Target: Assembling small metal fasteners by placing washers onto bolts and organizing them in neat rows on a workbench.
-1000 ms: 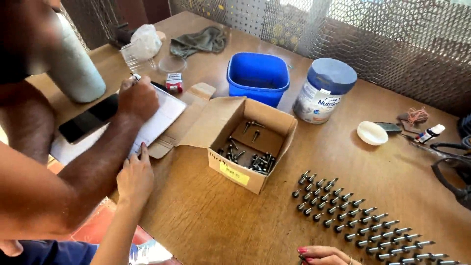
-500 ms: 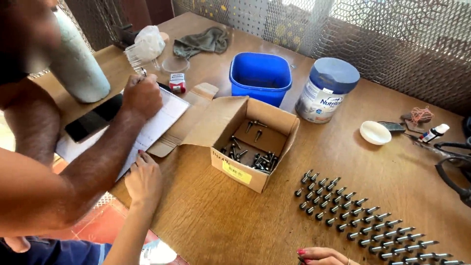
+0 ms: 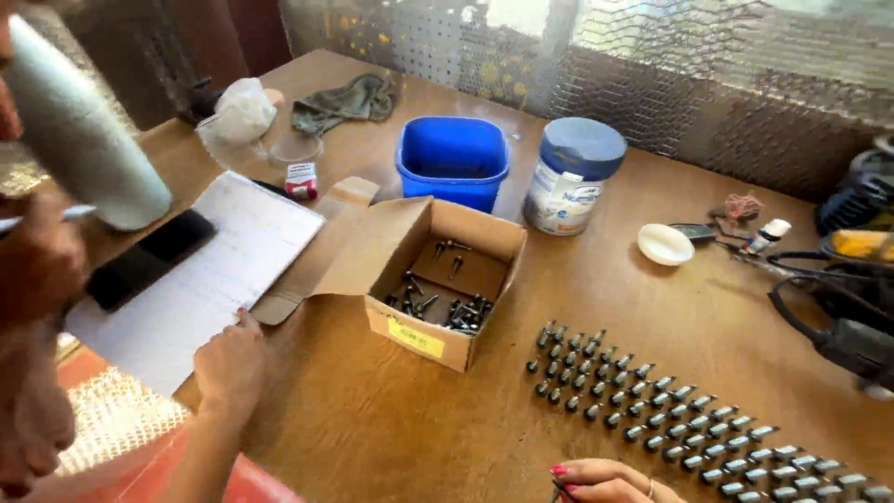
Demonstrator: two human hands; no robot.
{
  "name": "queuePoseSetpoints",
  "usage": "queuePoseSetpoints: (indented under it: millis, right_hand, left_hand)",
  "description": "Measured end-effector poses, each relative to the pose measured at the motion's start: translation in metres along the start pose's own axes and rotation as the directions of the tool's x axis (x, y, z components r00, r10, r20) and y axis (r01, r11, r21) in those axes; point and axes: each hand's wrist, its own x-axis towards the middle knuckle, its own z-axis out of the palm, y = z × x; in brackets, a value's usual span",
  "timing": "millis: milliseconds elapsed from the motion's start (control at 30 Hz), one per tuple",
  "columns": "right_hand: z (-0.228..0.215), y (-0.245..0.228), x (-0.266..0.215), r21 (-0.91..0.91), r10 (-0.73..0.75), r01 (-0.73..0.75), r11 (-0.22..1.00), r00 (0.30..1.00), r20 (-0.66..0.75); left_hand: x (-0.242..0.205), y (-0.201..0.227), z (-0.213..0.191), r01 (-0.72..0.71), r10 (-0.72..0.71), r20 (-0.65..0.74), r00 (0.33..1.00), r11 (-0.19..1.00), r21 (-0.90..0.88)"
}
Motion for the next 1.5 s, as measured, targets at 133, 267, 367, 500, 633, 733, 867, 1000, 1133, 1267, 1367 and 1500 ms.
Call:
queuePoseSetpoints:
  millis: [133,267,367,500,633,733,867,1000,1133,1267,1367,1500]
  right_hand:
    - [-0.011,-0.028,-0.009,-0.169,-0.243,0.211,0.963,0.949,-0.199]
    - [-0.020,-0.041,-0.015,-0.404,-0.365,0.184,0.896,0.823,-0.435]
    - [-0.025,-0.050,-0.013,-0.537,-0.434,0.098,0.838,0.716,-0.546]
    - [-0.037,-0.053,-0.026,-0.504,-0.415,0.107,0.857,0.723,-0.553]
    - [-0.051,-0.045,-0.036,-0.418,-0.365,0.134,0.899,0.757,-0.543]
    - [-0.058,-0.029,-0.046,-0.271,-0.249,0.101,0.957,0.764,-0.595]
    - [-0.069,-0.011,-0.058,-0.123,-0.082,0.015,0.992,0.826,-0.557]
    - [-0.061,-0.010,-0.047,-0.131,-0.072,0.002,0.991,0.843,-0.534]
    - [-0.059,0.002,-0.046,0.020,-0.093,0.120,0.993,0.857,-0.507]
    - [-0.057,0.010,-0.051,-0.061,-0.177,0.177,0.982,0.769,-0.614]
    - [-0.055,0.010,-0.049,-0.167,-0.239,0.174,0.971,0.772,-0.588]
    - [-0.047,0.002,-0.045,-0.264,-0.295,0.167,0.950,0.763,-0.576]
  left_hand:
    - [-0.013,-0.007,-0.038,0.075,-0.066,0.140,0.988,0.996,-0.057]
    - [-0.035,0.009,-0.106,-0.020,0.061,0.085,0.995,0.907,-0.420]
    - [-0.064,0.072,-0.130,-0.240,0.289,-0.077,0.954,0.585,-0.775]
    - [-0.165,0.167,-0.227,-0.463,0.711,-0.336,0.617,-0.017,-0.886]
    - [-0.211,0.248,-0.243,-0.051,0.988,-0.105,0.114,-0.099,-0.994]
    - [-0.221,0.282,-0.233,0.317,0.988,-0.133,-0.077,-0.102,-0.943]
    - [-0.230,0.297,-0.214,0.584,0.993,-0.100,-0.061,-0.046,-0.810]
    - [-0.225,0.303,-0.187,0.689,0.993,-0.117,0.006,-0.089,-0.720]
    - [-0.220,0.303,-0.175,0.698,0.980,-0.199,0.003,-0.145,-0.701]
    - [-0.222,0.315,-0.156,0.731,0.988,-0.148,0.036,-0.127,-0.670]
    - [-0.227,0.320,-0.149,0.699,0.991,-0.070,0.110,-0.127,-0.704]
    - [-0.230,0.327,-0.141,0.710,0.987,0.024,0.161,-0.099,-0.698]
